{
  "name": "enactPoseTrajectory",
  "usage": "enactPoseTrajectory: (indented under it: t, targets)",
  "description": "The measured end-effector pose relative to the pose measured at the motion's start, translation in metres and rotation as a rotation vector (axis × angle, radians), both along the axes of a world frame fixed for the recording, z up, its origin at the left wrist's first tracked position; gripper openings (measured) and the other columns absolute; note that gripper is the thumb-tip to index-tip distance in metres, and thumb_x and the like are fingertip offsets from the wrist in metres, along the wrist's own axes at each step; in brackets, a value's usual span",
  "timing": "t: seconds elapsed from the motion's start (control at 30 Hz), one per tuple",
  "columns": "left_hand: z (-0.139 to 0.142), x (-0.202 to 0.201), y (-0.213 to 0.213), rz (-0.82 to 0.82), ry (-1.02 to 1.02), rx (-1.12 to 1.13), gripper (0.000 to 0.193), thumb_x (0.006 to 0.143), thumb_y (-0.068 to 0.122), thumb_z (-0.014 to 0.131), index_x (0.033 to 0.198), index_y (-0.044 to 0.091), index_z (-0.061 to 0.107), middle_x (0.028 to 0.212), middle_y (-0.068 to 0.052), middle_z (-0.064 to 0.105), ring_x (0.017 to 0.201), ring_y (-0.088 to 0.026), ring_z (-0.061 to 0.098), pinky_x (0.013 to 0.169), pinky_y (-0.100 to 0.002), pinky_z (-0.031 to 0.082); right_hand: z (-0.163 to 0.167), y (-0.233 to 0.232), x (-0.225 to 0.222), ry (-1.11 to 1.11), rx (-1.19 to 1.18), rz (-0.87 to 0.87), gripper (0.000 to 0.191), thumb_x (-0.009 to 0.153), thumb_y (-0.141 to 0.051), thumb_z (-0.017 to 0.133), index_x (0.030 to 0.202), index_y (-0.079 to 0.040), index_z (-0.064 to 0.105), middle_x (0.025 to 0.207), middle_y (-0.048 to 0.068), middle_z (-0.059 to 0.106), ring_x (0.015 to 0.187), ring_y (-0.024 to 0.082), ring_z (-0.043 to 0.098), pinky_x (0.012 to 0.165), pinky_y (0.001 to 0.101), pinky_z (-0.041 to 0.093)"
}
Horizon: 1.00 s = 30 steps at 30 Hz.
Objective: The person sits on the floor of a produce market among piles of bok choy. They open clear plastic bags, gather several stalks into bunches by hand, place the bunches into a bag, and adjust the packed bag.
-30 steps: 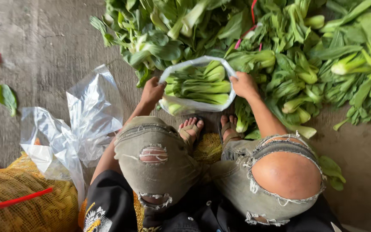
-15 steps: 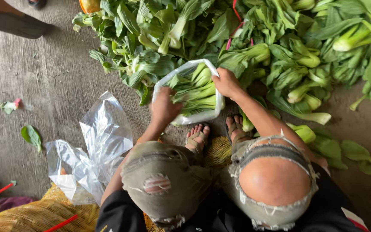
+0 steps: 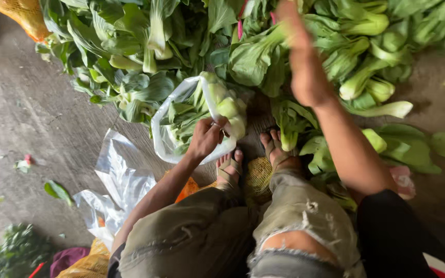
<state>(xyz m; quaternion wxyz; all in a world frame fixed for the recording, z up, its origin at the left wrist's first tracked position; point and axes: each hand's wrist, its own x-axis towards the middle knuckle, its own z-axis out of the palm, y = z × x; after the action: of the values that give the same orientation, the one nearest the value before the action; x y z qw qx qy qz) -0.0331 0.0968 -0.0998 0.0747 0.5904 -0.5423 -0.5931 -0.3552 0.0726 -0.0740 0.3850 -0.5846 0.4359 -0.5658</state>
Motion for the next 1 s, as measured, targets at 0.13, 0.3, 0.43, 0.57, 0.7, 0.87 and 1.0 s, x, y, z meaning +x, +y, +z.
enactPoseTrajectory:
  t: [0.13, 0.3, 0.43, 0.57, 0.7, 0.87, 1.0]
  targets:
    - [0.029, 0.001, -0.001, 0.007, -0.018, 0.076, 0.038, 0.102, 0.031, 0.057, 0.097, -0.002, 0.074, 0.066, 0.000, 0.054, 0.060, -0.009, 0.047, 0.053, -0.030, 0.036, 0.036, 0.000, 0.000, -1.662, -0.587, -0.566, 0.077, 0.111, -0.053, 0.018, 0.167, 0.000, 0.015, 0.168, 0.018, 0.020, 0.154, 0.028, 0.020, 0.128, 0.0402, 0.016]
    - [0.045, -0.002, -0.003, -0.025, -0.111, -0.022, 0.039, 0.102, 0.032, 0.052, 0.098, 0.000, 0.073, 0.067, -0.001, 0.060, 0.064, -0.010, 0.053, 0.058, -0.029, 0.042, 0.002, -0.009, 0.140, -0.308, 0.493, 0.051, 0.074, 0.107, -0.052, 0.029, 0.159, 0.001, 0.026, 0.148, 0.018, 0.039, 0.134, 0.029, 0.039, 0.112, 0.0414, 0.031]
    - [0.055, 0.013, 0.001, -0.133, 0.021, -0.106, 0.038, 0.105, 0.029, 0.053, 0.098, -0.002, 0.074, 0.081, -0.004, 0.069, 0.078, -0.012, 0.059, 0.072, -0.031, 0.048, -0.053, -0.010, 0.122, -0.404, 0.565, 0.098, 0.072, 0.104, -0.051, 0.037, 0.154, 0.001, 0.034, 0.132, 0.018, 0.055, 0.118, 0.030, 0.055, 0.100, 0.0424, 0.042]
    - [0.053, 0.025, 0.014, -0.307, -0.118, -0.238, 0.033, 0.102, 0.025, 0.053, 0.102, 0.000, 0.075, 0.084, -0.011, 0.071, 0.082, -0.019, 0.065, 0.078, -0.035, 0.049, -0.041, -0.001, 0.108, -0.071, 0.683, 0.184, 0.070, 0.101, -0.050, 0.046, 0.148, 0.001, 0.043, 0.116, 0.018, 0.070, 0.102, 0.031, 0.070, 0.087, 0.0434, 0.054]
    - [0.035, 0.031, 0.019, -0.521, -0.040, -0.249, 0.029, 0.096, 0.025, 0.060, 0.102, 0.000, 0.073, 0.087, -0.013, 0.069, 0.082, -0.026, 0.066, 0.080, -0.039, 0.052, -0.027, 0.020, 0.161, 0.635, 0.426, 0.263, 0.064, 0.093, -0.055, 0.065, 0.111, 0.006, 0.061, 0.080, 0.019, 0.072, 0.065, 0.032, 0.070, 0.058, 0.0462, 0.056]
    - [0.012, 0.050, 0.018, -0.707, -0.229, -0.761, 0.041, 0.087, 0.031, 0.066, 0.121, 0.009, 0.065, 0.123, -0.016, 0.060, 0.120, -0.034, 0.057, 0.108, -0.052, 0.044, -0.073, 0.022, 0.189, 0.168, 0.469, 0.132, 0.025, 0.098, -0.025, 0.059, 0.096, -0.001, 0.068, 0.069, 0.012, 0.068, 0.056, 0.027, 0.067, 0.053, 0.0447, 0.053]
    - [-0.013, 0.050, 0.033, -0.779, -0.357, -0.924, 0.075, 0.089, 0.046, 0.075, 0.148, 0.011, 0.046, 0.162, -0.020, 0.031, 0.155, -0.038, 0.030, 0.129, -0.062, 0.019, -0.079, 0.020, 0.175, -0.184, 0.619, 0.167, 0.028, 0.102, -0.026, 0.065, 0.104, 0.001, 0.070, 0.075, 0.011, 0.067, 0.063, 0.026, 0.063, 0.055, 0.0455, 0.049]
